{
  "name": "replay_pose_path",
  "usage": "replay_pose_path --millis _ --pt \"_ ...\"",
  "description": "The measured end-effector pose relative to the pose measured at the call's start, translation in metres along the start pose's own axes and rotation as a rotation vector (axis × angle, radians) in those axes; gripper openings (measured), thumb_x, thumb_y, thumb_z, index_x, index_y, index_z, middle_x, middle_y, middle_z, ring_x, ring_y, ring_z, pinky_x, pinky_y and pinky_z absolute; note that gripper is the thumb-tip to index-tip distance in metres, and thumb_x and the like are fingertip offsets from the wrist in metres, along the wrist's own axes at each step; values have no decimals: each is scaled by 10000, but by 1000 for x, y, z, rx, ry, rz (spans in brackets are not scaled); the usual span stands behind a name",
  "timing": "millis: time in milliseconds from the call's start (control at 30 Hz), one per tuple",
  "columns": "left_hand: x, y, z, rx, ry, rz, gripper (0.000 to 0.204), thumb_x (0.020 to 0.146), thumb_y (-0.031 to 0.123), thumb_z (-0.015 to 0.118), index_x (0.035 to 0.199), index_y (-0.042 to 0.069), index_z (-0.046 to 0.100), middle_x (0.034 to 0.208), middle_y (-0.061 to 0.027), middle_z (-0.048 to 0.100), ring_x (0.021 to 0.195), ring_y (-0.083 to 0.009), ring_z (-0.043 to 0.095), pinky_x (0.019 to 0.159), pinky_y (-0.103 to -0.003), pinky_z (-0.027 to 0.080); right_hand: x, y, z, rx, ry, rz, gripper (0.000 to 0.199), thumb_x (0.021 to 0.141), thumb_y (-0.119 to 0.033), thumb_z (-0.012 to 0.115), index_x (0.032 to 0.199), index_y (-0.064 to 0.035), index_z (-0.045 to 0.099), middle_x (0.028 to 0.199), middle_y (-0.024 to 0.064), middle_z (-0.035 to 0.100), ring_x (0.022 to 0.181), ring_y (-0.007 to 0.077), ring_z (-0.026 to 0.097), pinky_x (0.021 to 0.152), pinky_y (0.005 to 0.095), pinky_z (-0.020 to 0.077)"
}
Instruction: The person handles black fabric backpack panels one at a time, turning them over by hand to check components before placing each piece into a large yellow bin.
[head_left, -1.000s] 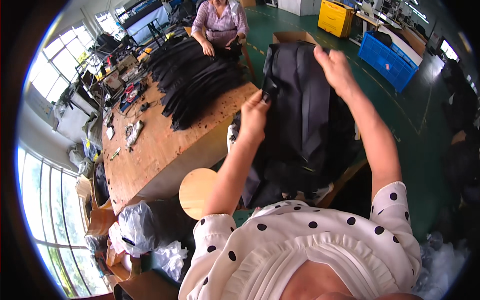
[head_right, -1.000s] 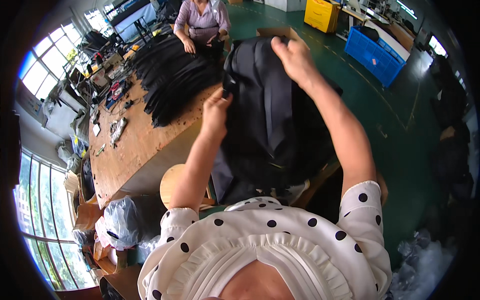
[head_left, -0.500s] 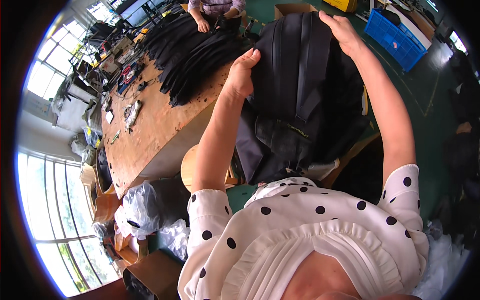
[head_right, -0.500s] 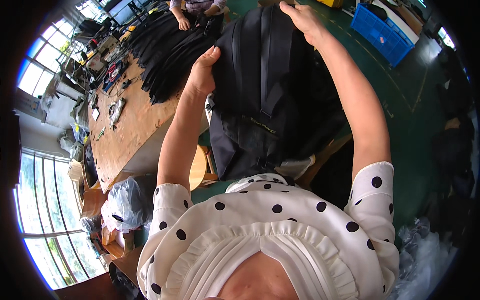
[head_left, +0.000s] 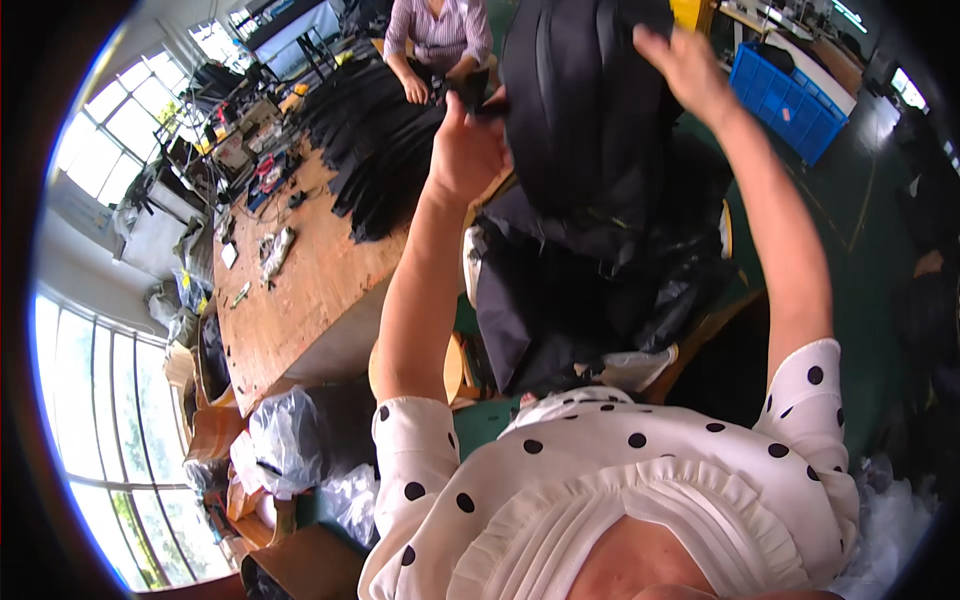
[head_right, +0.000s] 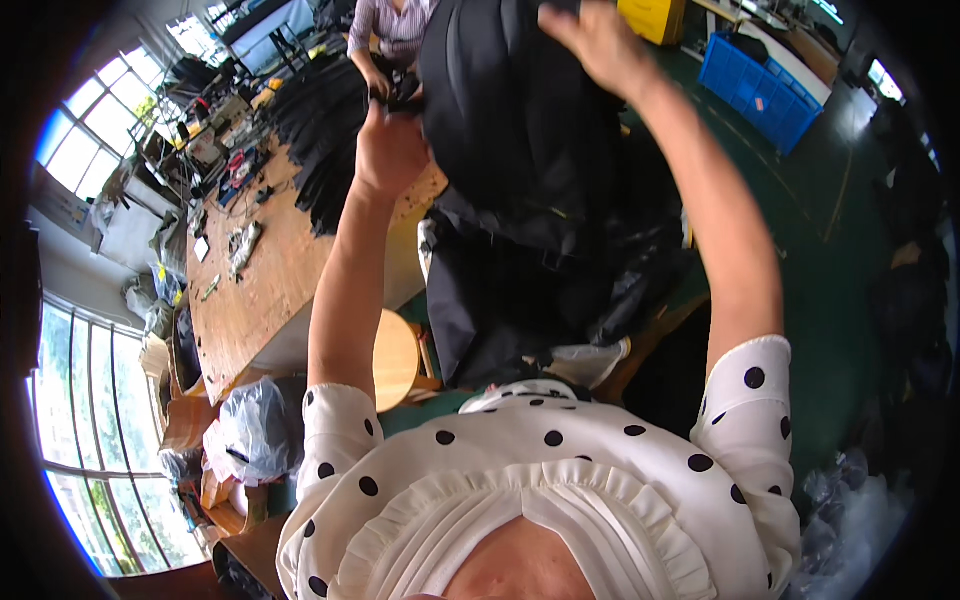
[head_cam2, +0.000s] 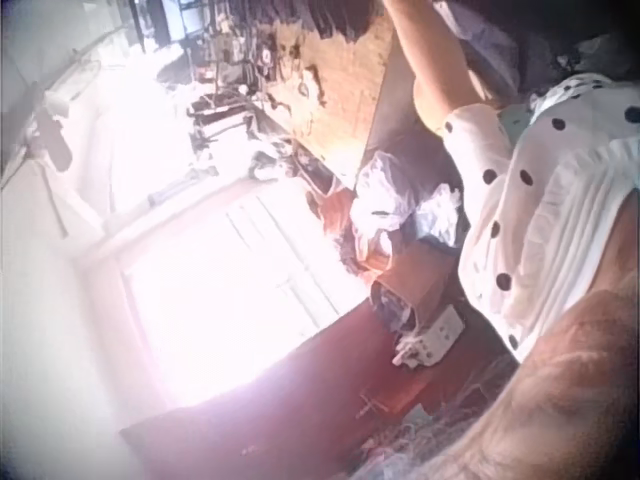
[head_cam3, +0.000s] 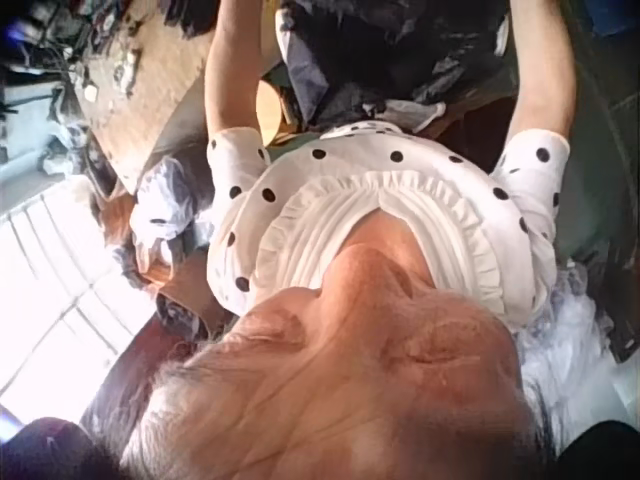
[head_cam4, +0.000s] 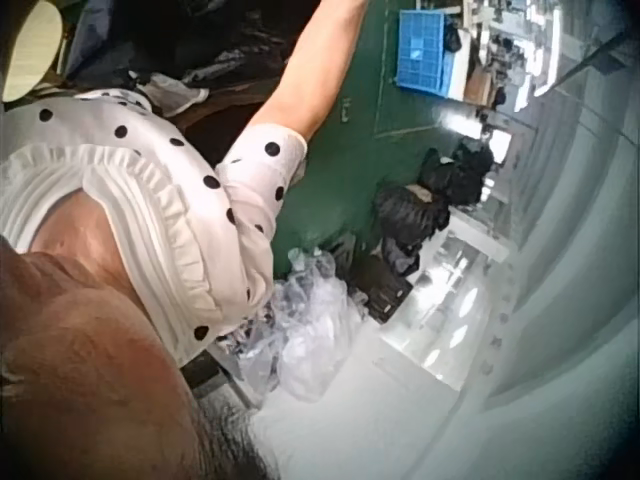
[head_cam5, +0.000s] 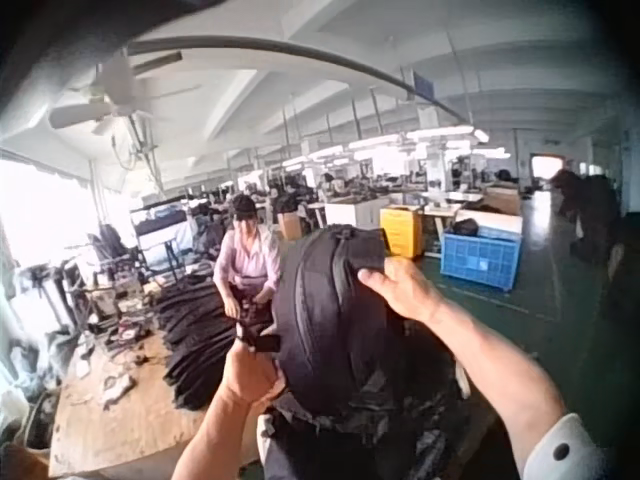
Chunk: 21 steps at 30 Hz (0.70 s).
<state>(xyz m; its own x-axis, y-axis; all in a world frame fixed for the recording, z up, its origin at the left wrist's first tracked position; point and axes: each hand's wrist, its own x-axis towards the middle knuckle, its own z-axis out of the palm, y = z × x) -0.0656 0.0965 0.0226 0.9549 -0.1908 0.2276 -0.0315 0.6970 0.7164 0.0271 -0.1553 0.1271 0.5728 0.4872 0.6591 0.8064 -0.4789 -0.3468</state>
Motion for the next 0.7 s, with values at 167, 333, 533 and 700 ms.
replay_pose_path --millis 167,333,533,700 --pt "-25 -30 20 -120 83 -175 811 802 651 398 1286 0 368 1177 -129 529 1029 -259 539 894 -387 420 -161 -21 50 485 -212 -105 259 783 -191 646 935 11 593 921 179 607 804 329 604 737 349 480" --pt "-86 -120 -23 705 251 -416 458 811 365 629 1030 -35 580 877 -40 623 810 -121 571 740 -266 463 -323 12 114 982 -641 474 414 836 -331 587 1033 29 543 894 73 571 829 146 546 736 262 444" --pt "-136 -169 -5 191 353 -496 330 857 289 583 942 -29 608 869 -49 632 769 -114 590 708 -256 490 -302 2 128 1150 -130 907 361 894 -395 487 714 -91 415 671 -61 336 610 45 291 524 216 280" --pt "-146 -170 -3 194 546 -210 325 890 284 526 919 -33 593 862 -67 629 742 -135 604 698 -264 500 -266 -5 115 822 15 755 388 921 -224 469 603 -29 362 559 -32 279 533 61 250 467 254 249"
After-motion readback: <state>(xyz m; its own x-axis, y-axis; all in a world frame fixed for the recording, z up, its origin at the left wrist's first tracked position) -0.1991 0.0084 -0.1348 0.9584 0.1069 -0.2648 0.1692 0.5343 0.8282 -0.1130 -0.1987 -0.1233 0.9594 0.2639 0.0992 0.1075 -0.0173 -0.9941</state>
